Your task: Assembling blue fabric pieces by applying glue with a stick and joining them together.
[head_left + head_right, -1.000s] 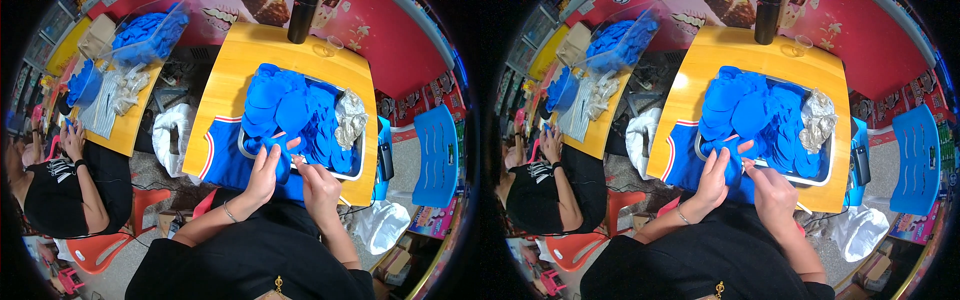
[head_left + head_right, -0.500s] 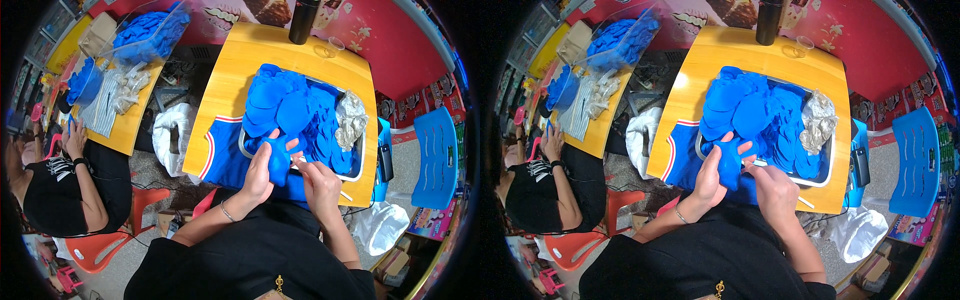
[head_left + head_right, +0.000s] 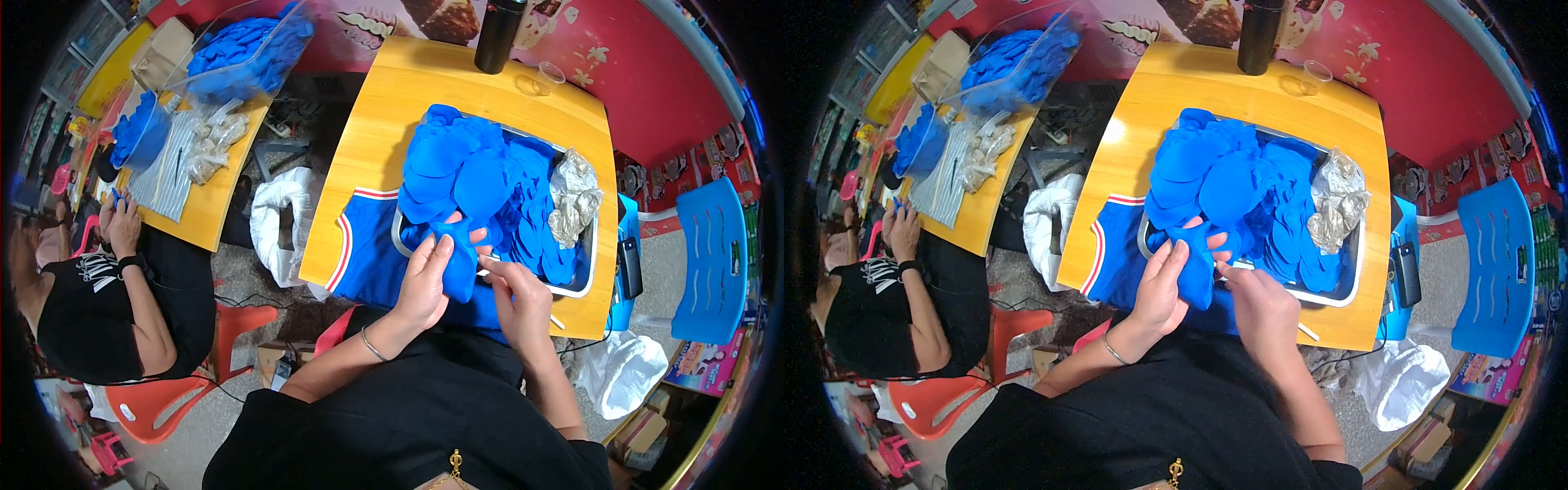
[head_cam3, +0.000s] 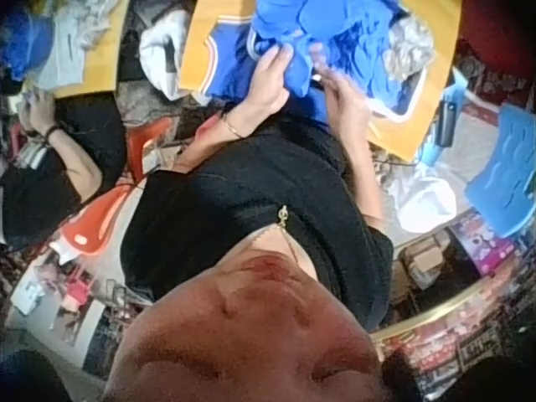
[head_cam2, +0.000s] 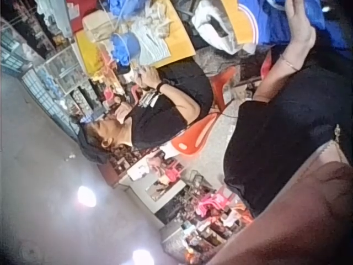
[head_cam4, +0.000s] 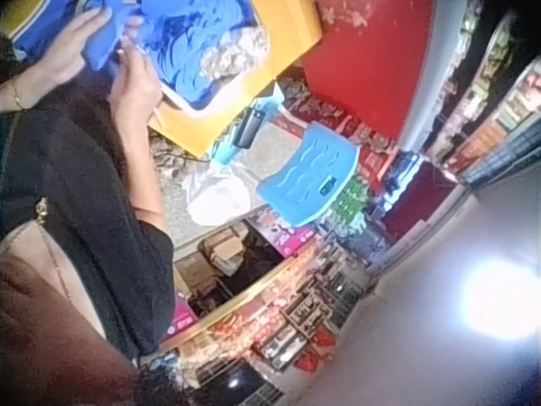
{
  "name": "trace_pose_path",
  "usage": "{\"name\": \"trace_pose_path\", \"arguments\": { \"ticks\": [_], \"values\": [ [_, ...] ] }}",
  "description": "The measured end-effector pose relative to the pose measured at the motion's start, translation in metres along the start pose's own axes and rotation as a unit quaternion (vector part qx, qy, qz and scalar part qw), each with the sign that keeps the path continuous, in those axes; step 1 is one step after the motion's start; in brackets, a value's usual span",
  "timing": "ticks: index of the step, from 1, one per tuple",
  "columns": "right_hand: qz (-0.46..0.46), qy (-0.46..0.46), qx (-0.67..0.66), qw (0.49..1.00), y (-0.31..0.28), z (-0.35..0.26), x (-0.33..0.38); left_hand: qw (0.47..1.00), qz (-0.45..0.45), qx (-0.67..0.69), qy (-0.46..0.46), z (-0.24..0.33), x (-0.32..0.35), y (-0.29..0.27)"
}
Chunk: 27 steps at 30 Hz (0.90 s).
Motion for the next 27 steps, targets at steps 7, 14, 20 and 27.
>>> {"name": "trace_pose_path", "arguments": {
  "ticks": [7,14,20,27],
  "values": [
    [-0.050,-0.033,-0.014,0.998,-0.012,0.010,-0.007,0.999,-0.023,0.024,-0.024,0.002,0.004,0.004],
    [-0.026,-0.071,0.014,0.997,-0.012,-0.001,-0.011,0.999,-0.023,-0.011,-0.020,0.003,0.005,0.003],
    [-0.027,-0.040,0.027,0.998,-0.004,0.001,-0.009,1.000,0.004,0.022,-0.015,-0.001,0.004,-0.003],
    [-0.018,-0.032,0.051,0.998,0.002,0.001,-0.005,0.998,0.040,0.050,-0.024,-0.010,0.004,-0.010]
  ]
}}
Point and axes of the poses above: each hand's wrist, its own x-axis away from the middle knuckle, its own y-axis out of the palm, z = x × y, the point moved 10 cm from there along -x, towards the middle knuckle, and after that the axes turned 10 degrees about -z, right-handed, at the moved point
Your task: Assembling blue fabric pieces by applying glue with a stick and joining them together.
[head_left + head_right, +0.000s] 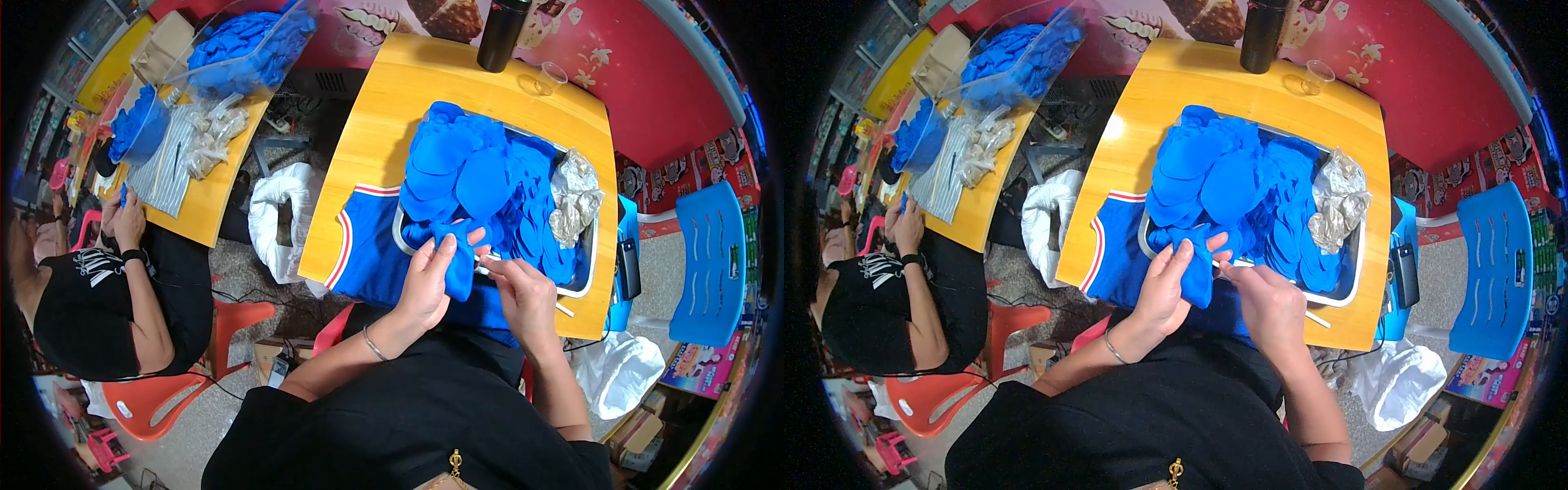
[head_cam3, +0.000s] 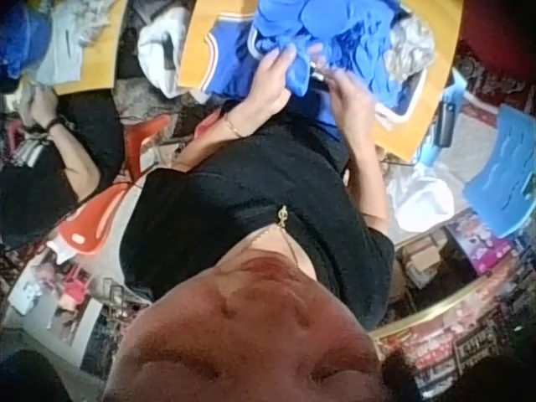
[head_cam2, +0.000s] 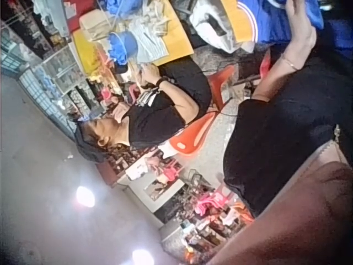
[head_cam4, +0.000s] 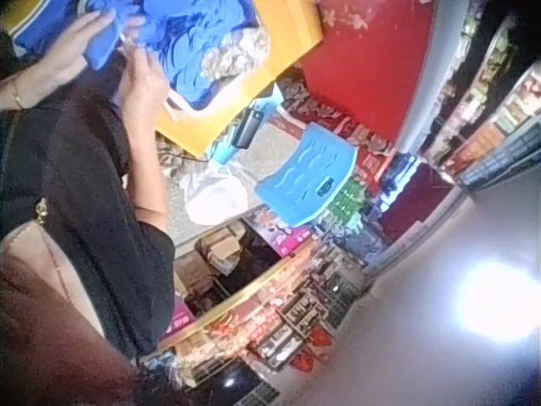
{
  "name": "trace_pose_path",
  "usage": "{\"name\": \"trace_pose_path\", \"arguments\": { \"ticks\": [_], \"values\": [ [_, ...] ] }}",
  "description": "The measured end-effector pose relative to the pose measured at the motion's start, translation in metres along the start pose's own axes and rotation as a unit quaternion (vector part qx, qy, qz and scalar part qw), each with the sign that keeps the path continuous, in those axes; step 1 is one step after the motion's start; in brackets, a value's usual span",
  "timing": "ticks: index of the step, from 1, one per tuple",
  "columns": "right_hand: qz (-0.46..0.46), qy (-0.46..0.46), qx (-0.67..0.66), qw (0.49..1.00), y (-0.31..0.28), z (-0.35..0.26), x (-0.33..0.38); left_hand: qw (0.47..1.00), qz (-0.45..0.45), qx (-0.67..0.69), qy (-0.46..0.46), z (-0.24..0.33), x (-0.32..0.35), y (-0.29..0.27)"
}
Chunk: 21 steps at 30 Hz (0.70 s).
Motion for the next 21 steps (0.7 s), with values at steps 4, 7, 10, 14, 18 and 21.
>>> {"name": "trace_pose_path", "arguments": {
  "ticks": [4,7,10,14,18,21],
  "values": [
    [-0.018,0.026,-0.021,0.999,0.005,0.005,0.002,0.998,0.024,-0.045,0.021,-0.004,0.003,0.001],
    [-0.042,0.041,-0.084,0.995,0.010,0.020,0.006,0.999,0.016,-0.037,0.020,-0.004,0.003,0.003],
    [-0.080,0.061,-0.156,0.983,0.001,0.042,0.010,0.998,0.039,0.035,0.030,0.001,0.002,-0.010],
    [-0.023,0.118,-0.074,0.990,-0.034,0.075,0.005,0.999,0.015,0.041,0.019,0.007,0.001,-0.005],
    [0.110,-0.035,0.224,0.968,-0.049,0.028,-0.015,0.999,-0.013,0.034,0.006,0.002,-0.002,0.006],
    [0.035,0.015,-0.123,0.992,-0.014,0.028,-0.014,0.996,0.034,0.076,0.039,0.003,-0.002,0.004]
  ]
}}
Point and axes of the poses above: each hand's wrist, its own x-axis away from the middle knuckle, its own y-axis out of the palm, z = x × y, the point moved 10 cm from there along -x, towards the middle knuckle, and after that the axes turned 10 degrees about -z, right-handed, at the moved point
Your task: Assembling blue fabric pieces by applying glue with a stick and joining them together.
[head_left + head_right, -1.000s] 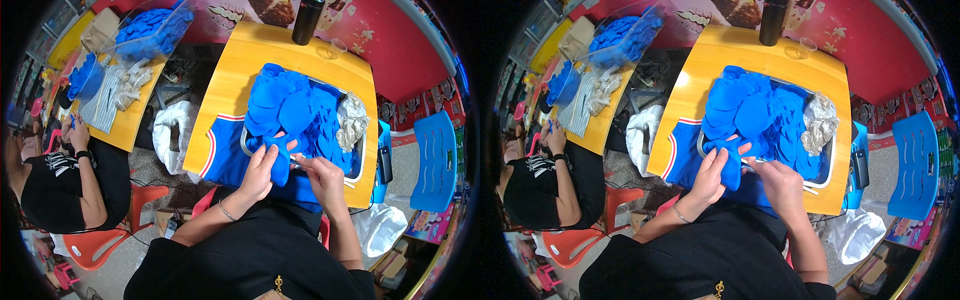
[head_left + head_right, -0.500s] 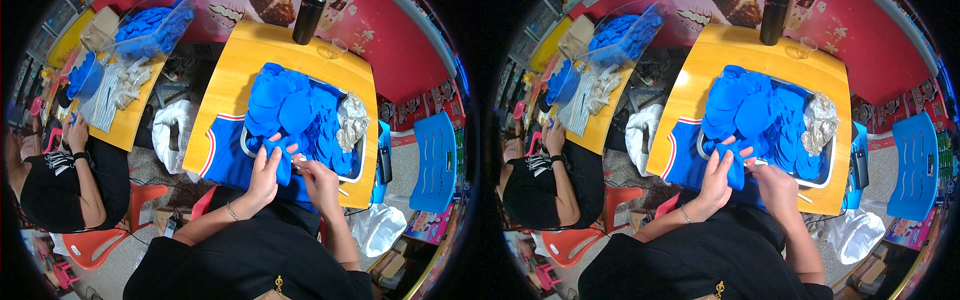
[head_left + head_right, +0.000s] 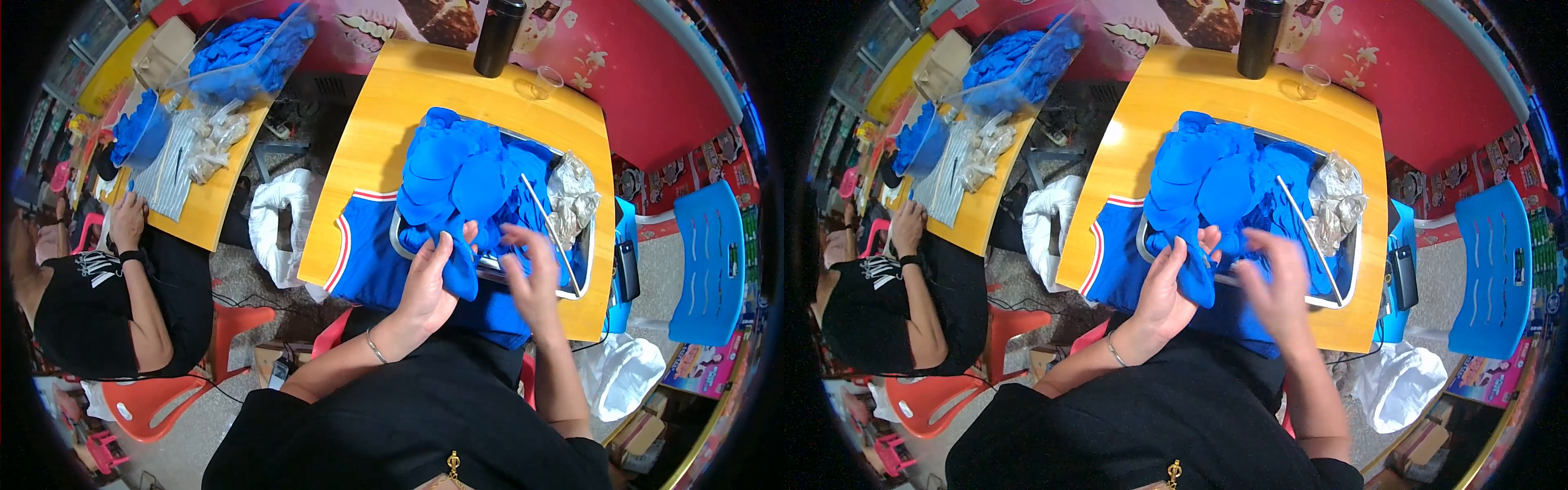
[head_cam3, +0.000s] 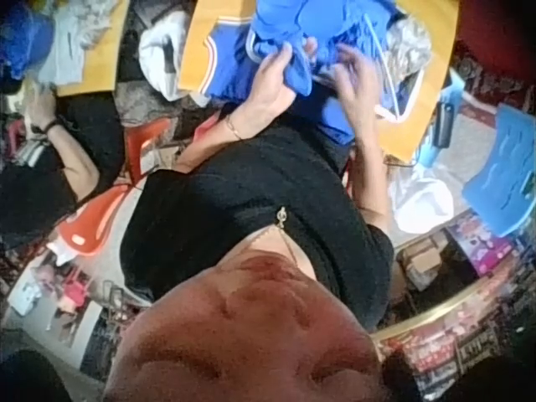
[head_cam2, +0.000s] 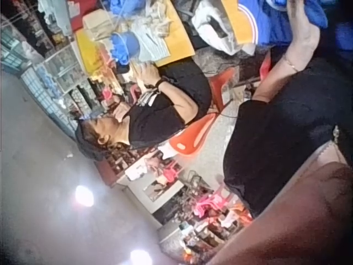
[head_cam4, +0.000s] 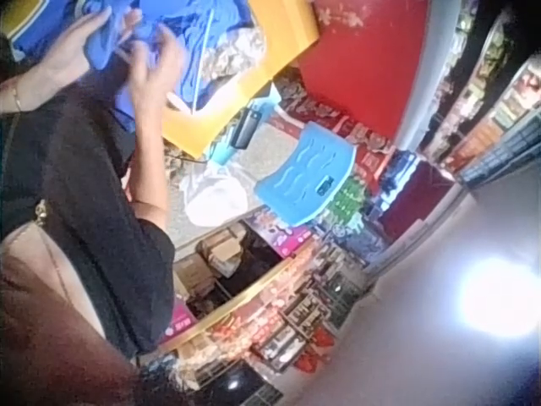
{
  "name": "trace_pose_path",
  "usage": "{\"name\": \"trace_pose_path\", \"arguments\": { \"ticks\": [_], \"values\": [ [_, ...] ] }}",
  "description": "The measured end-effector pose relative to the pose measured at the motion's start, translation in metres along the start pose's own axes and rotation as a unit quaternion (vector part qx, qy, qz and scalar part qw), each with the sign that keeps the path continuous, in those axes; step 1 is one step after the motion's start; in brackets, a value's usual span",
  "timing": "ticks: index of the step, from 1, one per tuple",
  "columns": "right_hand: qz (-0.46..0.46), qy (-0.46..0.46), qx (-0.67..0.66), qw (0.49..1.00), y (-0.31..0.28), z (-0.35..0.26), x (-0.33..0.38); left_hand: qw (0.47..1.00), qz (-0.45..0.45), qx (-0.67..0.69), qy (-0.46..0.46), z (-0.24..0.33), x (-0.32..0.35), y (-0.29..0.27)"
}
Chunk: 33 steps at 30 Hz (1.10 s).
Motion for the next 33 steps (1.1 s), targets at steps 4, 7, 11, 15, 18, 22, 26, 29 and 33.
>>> {"name": "trace_pose_path", "arguments": {
  "ticks": [4,7,11,15,18,22,26,29,33],
  "values": [
    [-0.023,0.067,-0.178,0.981,0.058,0.012,0.008,0.999,-0.011,0.026,0.020,-0.007,-0.002,0.006],
    [0.025,0.122,-0.379,0.917,0.060,0.028,0.008,1.000,-0.024,0.014,0.000,-0.012,-0.004,-0.003],
    [-0.062,0.152,-0.330,0.930,0.039,0.020,-0.005,0.998,-0.032,-0.029,-0.034,-0.019,0.001,-0.012],
    [-0.089,-0.050,-0.409,0.907,-0.047,-0.016,-0.009,0.986,-0.112,0.096,-0.084,-0.012,0.004,0.026],
    [-0.388,-0.222,-0.793,0.414,-0.034,-0.061,0.003,0.969,-0.165,0.145,-0.115,-0.023,0.001,0.043],
    [-0.262,-0.032,-0.112,0.958,-0.009,-0.039,-0.023,0.973,-0.141,0.131,-0.124,-0.018,0.000,0.032],
    [-0.226,-0.142,-0.484,0.833,-0.018,-0.020,0.009,0.959,-0.164,0.184,-0.142,-0.028,0.000,0.040],
    [-0.271,0.089,-0.078,0.955,0.015,0.010,-0.012,0.975,-0.125,0.070,-0.169,-0.035,0.003,0.028],
    [-0.256,0.132,-0.109,0.951,0.003,-0.002,-0.014,0.967,-0.128,0.085,-0.203,-0.036,0.009,0.031]
  ]
}}
Point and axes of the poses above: each hand's wrist, its own x-axis away from the middle knuckle, its own y-axis out of the palm, z = x × y, the point moved 10 cm from there along -x, towards the middle knuckle, and after that the axes turned 10 degrees about -z, right-handed, at the moved point
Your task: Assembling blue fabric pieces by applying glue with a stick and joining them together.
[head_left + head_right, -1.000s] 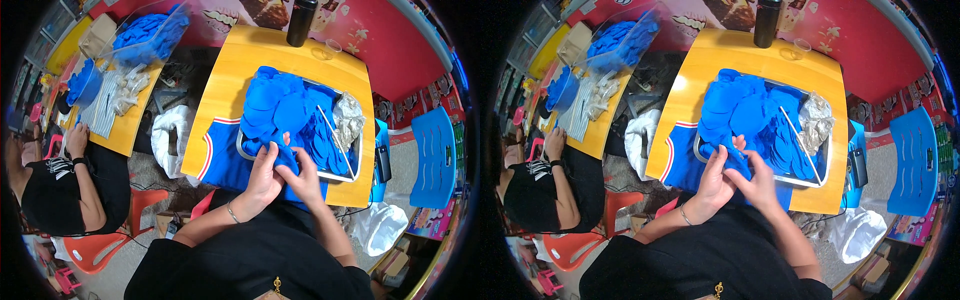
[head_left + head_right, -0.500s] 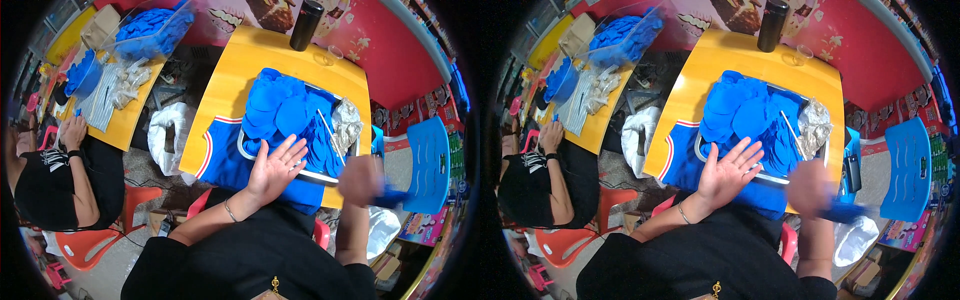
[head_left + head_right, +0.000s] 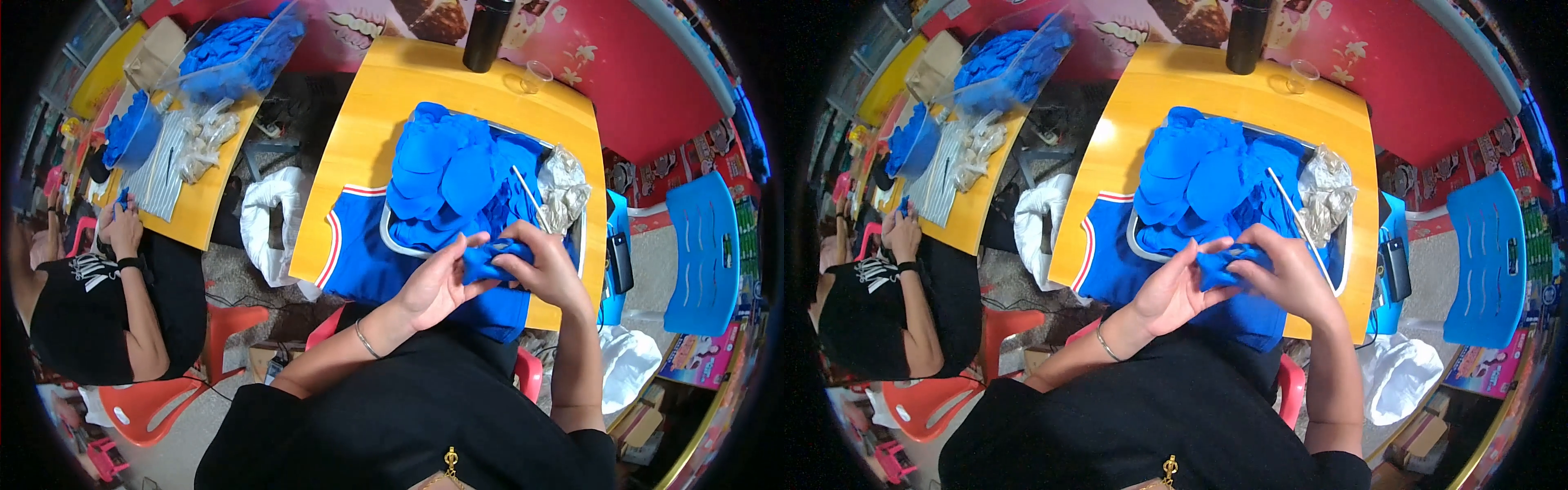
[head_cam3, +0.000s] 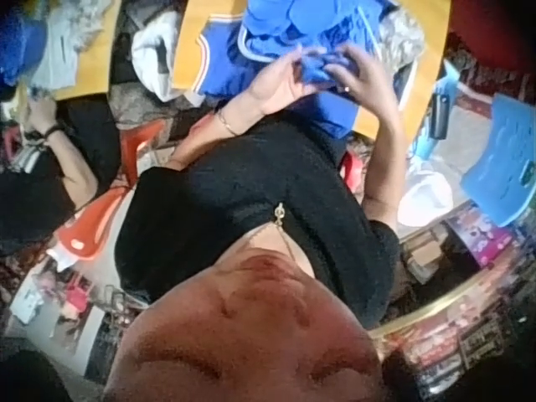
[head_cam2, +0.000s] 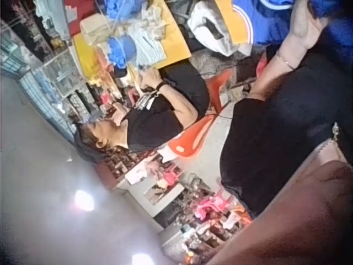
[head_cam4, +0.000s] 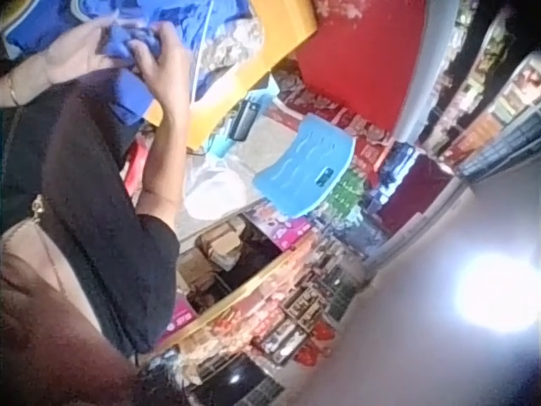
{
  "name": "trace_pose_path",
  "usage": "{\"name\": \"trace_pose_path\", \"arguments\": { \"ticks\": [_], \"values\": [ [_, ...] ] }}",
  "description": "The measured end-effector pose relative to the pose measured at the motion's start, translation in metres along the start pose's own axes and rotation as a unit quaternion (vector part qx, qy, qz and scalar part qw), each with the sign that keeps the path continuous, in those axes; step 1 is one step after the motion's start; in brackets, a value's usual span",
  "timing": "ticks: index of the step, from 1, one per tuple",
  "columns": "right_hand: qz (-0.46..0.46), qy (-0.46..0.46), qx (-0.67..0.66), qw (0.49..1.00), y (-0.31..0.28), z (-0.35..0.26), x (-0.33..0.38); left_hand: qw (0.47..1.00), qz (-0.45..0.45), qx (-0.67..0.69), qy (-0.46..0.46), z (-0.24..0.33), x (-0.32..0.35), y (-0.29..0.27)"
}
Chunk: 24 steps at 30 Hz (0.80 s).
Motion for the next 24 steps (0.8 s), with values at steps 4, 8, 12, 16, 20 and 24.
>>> {"name": "trace_pose_path", "arguments": {
  "ticks": [4,8,12,16,20,24],
  "values": [
    [0.034,-0.069,-0.008,0.997,0.003,-0.007,-0.003,0.988,0.016,-0.153,-0.028,0.001,0.006,-0.004],
    [0.004,-0.047,-0.035,0.998,0.011,-0.002,0.001,0.981,0.048,-0.181,-0.046,0.005,0.013,-0.009],
    [0.013,-0.137,0.070,0.988,0.013,-0.015,0.007,0.965,0.064,-0.251,-0.036,0.010,0.019,-0.016],
    [0.040,-0.144,0.121,0.981,0.011,-0.030,0.019,0.937,0.052,-0.345,0.011,0.024,0.022,-0.011],
    [0.058,-0.179,0.136,0.973,0.006,-0.034,0.030,0.916,0.031,-0.401,0.001,0.025,0.023,0.007],
    [0.087,-0.168,0.127,0.974,-0.001,-0.034,0.039,0.888,-0.014,-0.459,0.033,0.027,0.027,0.023]
  ]
}}
Point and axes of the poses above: each hand's wrist, its own x-axis away from the middle knuckle, its own y-axis out of the palm, z = x × y, the point moved 10 cm from there along -x, towards the middle knuckle, and after that the axes turned 10 degrees about -z, right-handed, at the moved point
